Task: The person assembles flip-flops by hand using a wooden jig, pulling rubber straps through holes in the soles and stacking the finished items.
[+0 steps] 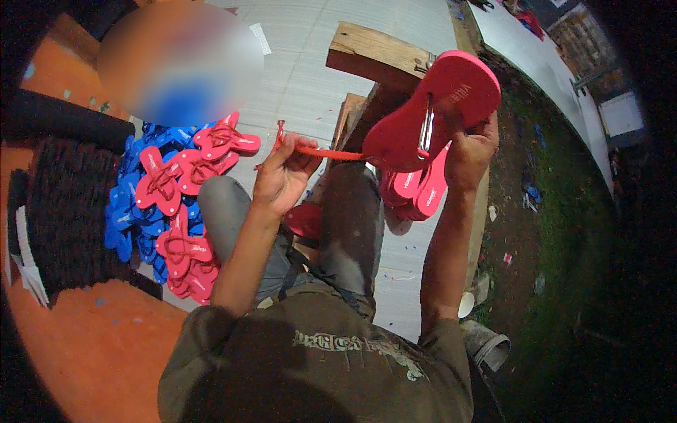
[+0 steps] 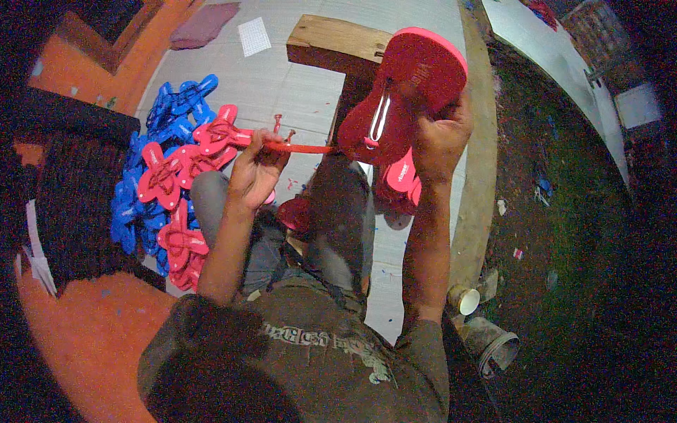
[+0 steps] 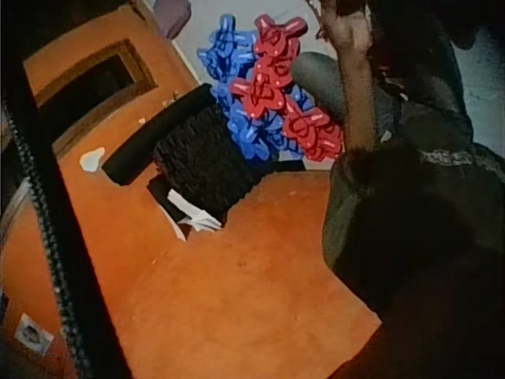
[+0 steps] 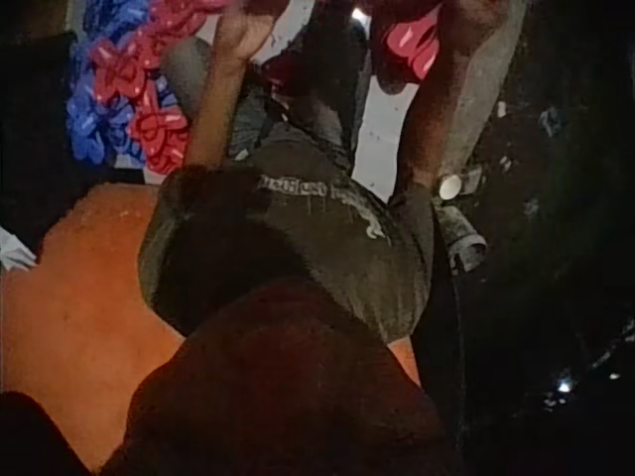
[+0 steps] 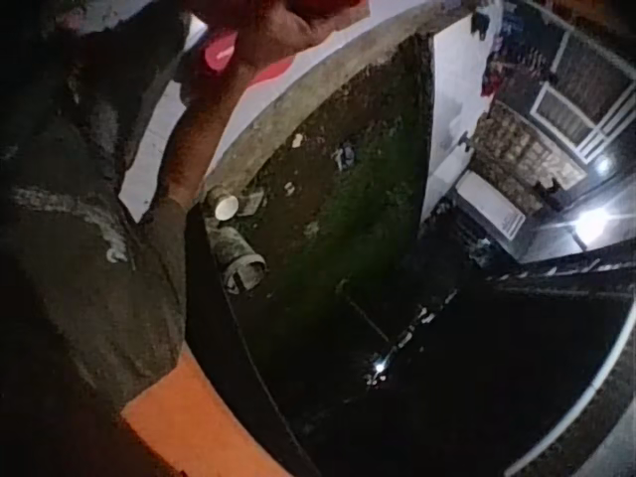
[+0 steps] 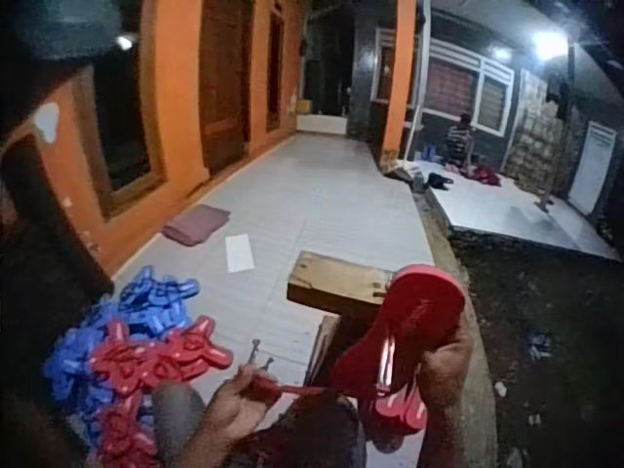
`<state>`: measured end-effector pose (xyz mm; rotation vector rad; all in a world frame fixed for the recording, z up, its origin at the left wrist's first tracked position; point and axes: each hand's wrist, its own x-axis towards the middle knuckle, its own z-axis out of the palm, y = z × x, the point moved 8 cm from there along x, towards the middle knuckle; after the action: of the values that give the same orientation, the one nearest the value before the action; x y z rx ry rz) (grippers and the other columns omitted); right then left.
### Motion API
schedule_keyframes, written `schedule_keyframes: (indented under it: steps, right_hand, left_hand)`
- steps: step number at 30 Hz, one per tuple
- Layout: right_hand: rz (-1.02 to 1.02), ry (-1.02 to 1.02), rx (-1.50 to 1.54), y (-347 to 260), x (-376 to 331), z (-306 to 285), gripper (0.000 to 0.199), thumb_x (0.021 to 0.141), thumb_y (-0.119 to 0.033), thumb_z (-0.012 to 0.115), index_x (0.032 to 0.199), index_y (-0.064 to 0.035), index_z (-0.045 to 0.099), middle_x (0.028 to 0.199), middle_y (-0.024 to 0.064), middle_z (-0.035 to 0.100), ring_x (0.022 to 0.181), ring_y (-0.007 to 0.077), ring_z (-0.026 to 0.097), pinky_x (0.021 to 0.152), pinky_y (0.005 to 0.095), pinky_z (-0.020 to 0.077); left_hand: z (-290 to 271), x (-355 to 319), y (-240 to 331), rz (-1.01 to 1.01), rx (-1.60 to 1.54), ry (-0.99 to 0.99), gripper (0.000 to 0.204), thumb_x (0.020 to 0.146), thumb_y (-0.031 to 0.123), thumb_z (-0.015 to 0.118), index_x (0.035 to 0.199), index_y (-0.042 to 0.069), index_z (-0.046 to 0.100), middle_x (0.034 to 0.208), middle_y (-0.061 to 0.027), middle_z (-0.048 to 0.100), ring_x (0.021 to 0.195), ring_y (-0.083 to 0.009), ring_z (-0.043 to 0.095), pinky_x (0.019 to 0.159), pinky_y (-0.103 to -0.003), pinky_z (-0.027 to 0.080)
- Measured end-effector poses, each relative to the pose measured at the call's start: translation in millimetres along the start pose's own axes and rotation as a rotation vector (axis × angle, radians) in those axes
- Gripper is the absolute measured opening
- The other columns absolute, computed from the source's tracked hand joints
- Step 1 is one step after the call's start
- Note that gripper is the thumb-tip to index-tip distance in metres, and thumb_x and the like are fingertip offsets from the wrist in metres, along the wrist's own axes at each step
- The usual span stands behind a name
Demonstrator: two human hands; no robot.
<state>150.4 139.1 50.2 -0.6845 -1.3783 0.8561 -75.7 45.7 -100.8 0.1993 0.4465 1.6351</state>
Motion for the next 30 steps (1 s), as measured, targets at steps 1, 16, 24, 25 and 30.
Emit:
schedule_keyframes:
  steps: [1, 16, 24, 25, 30]
  right_hand:
    - [0.001, 0.002, -0.003, 0.8, 0.7, -1.2, 0.036, 0.075, -0.002, 0.064, 0.107, -0.0026, 0.05, 0.098, 0.0058, 0.059, 0.088, 0.0128, 0.056, 0.078, 0.027, 0.0447]
    - [0.145, -0.027, 0.072, 8.5, 7.2, 3.2, 0.039, 0.07, -0.004, 0.068, 0.105, -0.0016, 0.052, 0.094, 0.0083, 0.062, 0.085, 0.0165, 0.06, 0.075, 0.028, 0.0477]
    - [0.201, -0.094, 0.045, 3.5, 7.9, 3.8, 0.032, 0.073, -0.006, 0.067, 0.102, -0.0016, 0.055, 0.092, 0.0076, 0.063, 0.082, 0.0161, 0.061, 0.072, 0.0283, 0.0488]
    - [0.22, -0.108, 0.066, 3.8, 8.7, 5.1, 0.032, 0.073, -0.006, 0.066, 0.102, -0.0016, 0.055, 0.092, 0.0077, 0.063, 0.082, 0.016, 0.061, 0.072, 0.0284, 0.049]
    - [0.177, -0.104, 0.073, 0.4, 10.3, 6.7, 0.032, 0.073, -0.004, 0.066, 0.103, -0.0011, 0.055, 0.092, 0.0079, 0.063, 0.081, 0.0163, 0.061, 0.072, 0.0283, 0.0494]
  left_hand:
    - [12.7, 4.8, 1.5, 0.015, -0.021, -0.046, 0.019, 0.082, 0.023, 0.058, 0.09, 0.007, 0.055, 0.085, -0.0078, 0.059, 0.085, -0.0176, 0.056, 0.079, -0.031, 0.043]
    - [188.7, -13.0, -19.0, 0.734, 1.366, -0.806, 0.019, 0.081, 0.019, 0.057, 0.075, 0.001, 0.057, 0.064, -0.0082, 0.047, 0.058, -0.0234, 0.046, 0.053, -0.031, 0.037]
    - [170.0, 9.9, -44.2, 0.186, 1.155, -0.881, 0.033, 0.087, 0.027, 0.049, 0.073, -0.001, 0.054, 0.064, -0.0046, 0.048, 0.06, -0.0121, 0.044, 0.054, -0.028, 0.037]
    - [165.7, 9.6, -45.9, 0.006, 1.029, -0.804, 0.034, 0.089, 0.028, 0.047, 0.077, -0.002, 0.055, 0.066, 0.0005, 0.049, 0.062, -0.0063, 0.042, 0.055, -0.025, 0.037]
    - [155.4, 19.7, -47.4, -0.011, 1.03, -0.541, 0.039, 0.089, 0.037, 0.044, 0.081, 0.002, 0.058, 0.066, 0.0009, 0.052, 0.061, -0.0062, 0.045, 0.056, -0.021, 0.035]
